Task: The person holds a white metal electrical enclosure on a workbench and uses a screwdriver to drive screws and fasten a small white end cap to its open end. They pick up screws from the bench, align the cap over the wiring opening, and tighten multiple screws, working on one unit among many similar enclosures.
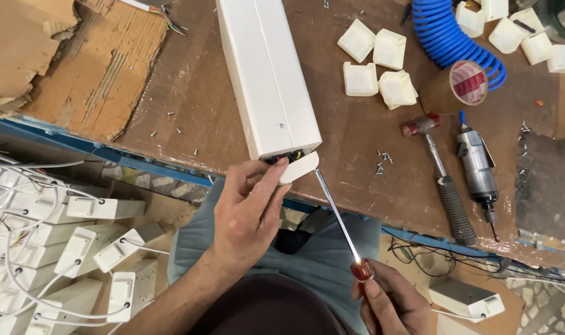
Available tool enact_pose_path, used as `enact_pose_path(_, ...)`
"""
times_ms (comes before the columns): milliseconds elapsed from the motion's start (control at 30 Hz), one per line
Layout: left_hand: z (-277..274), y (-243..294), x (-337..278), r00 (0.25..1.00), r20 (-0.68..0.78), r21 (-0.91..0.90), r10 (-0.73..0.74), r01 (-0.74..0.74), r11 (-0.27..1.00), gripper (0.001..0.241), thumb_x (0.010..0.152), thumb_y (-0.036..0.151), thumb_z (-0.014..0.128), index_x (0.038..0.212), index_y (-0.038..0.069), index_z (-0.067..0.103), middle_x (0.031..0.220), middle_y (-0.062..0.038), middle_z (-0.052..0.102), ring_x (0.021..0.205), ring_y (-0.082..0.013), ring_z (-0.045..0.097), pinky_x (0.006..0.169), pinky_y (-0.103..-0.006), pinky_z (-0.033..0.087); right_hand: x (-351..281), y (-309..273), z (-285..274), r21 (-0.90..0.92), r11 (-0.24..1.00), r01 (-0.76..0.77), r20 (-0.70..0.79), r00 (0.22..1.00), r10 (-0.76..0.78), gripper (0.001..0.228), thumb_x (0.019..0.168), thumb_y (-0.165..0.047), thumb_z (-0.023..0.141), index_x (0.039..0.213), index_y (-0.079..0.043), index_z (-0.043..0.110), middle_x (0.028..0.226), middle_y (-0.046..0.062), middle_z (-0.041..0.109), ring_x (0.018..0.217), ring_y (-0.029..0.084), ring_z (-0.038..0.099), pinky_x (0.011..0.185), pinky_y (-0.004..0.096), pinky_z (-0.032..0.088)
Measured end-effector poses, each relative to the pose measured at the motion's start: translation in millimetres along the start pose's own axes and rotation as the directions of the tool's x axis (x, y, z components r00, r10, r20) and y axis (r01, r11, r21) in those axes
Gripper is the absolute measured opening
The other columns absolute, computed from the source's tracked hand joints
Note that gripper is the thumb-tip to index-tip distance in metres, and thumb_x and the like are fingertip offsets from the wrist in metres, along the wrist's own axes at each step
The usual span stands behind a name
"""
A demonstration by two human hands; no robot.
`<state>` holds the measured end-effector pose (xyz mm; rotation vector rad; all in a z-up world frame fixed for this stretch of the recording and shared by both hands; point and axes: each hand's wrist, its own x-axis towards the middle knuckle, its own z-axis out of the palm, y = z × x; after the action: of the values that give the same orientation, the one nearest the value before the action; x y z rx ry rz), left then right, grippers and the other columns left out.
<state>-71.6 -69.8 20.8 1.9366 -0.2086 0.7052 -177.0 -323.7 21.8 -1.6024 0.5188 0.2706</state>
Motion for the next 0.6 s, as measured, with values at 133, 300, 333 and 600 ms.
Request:
enact_pose_path(133, -2, 1, 2, 1.0, -0.007, 0.044, 0.013, -0.012, 0.999, 0.038, 0.093, -0.002, 0.08, 0.129, 0.006, 0.069, 0.116, -0.012, 0.055, 0.091, -0.0167, 0.069, 0.075, -0.0272, 0.061, -2, -2, 5, 0.01, 1.0, 0.019, 0.003, 1.0, -0.019, 0.036, 0.092, -0.013, 0.062, 0.12, 0.007, 0.07, 0.072, 0.015, 0.066, 0.037, 0.008, 0.043, 0.035, 0.024, 0.029)
enact_pose_path(300, -4, -1, 2, 1.0, -0.003, 0.014, -0.02, 0.02, 1.0, 0.036, 0.093, -0.002, 0.08, 0.127, 0.005, 0.07, 0.116, -0.011, 0.055, 0.089, -0.0151, 0.069, 0.072, -0.0261, 0.06, -4, 4, 7, 0.006, 0.998, 0.068, 0.0, 0.998, -0.068, 0.037, 0.092, -0.014, 0.063, 0.121, 0.007, 0.07, 0.072, 0.015, 0.067, 0.038, 0.008, 0.045, 0.036, 0.024, 0.031)
enact_pose_path(333, -5, 0, 3, 1.0, 0.006, 0.009, -0.031, 0.031, 0.999, 0.036, 0.092, -0.001, 0.08, 0.126, 0.005, 0.07, 0.115, -0.011, 0.056, 0.089, -0.0155, 0.07, 0.072, -0.026, 0.061, -5, 1, 9, -0.016, 0.998, 0.056, -0.018, 0.998, -0.056, 0.036, 0.092, -0.014, 0.063, 0.12, 0.007, 0.07, 0.071, 0.016, 0.067, 0.038, 0.008, 0.045, 0.036, 0.024, 0.031)
enact_pose_path(600, -9, -3, 7, 0.999, -0.04, 0.017, 0.014, -0.014, 1.0, 0.035, 0.092, 0.002, 0.081, 0.123, 0.0, 0.065, 0.116, -0.012, 0.061, 0.097, -0.0219, 0.07, 0.081, -0.0297, 0.062, -7, -12, 18, 0.128, 0.978, -0.167, -0.019, 0.985, 0.171, 0.039, 0.091, -0.021, 0.064, 0.122, 0.002, 0.065, 0.069, 0.018, 0.064, 0.033, 0.01, 0.037, 0.033, 0.025, 0.025)
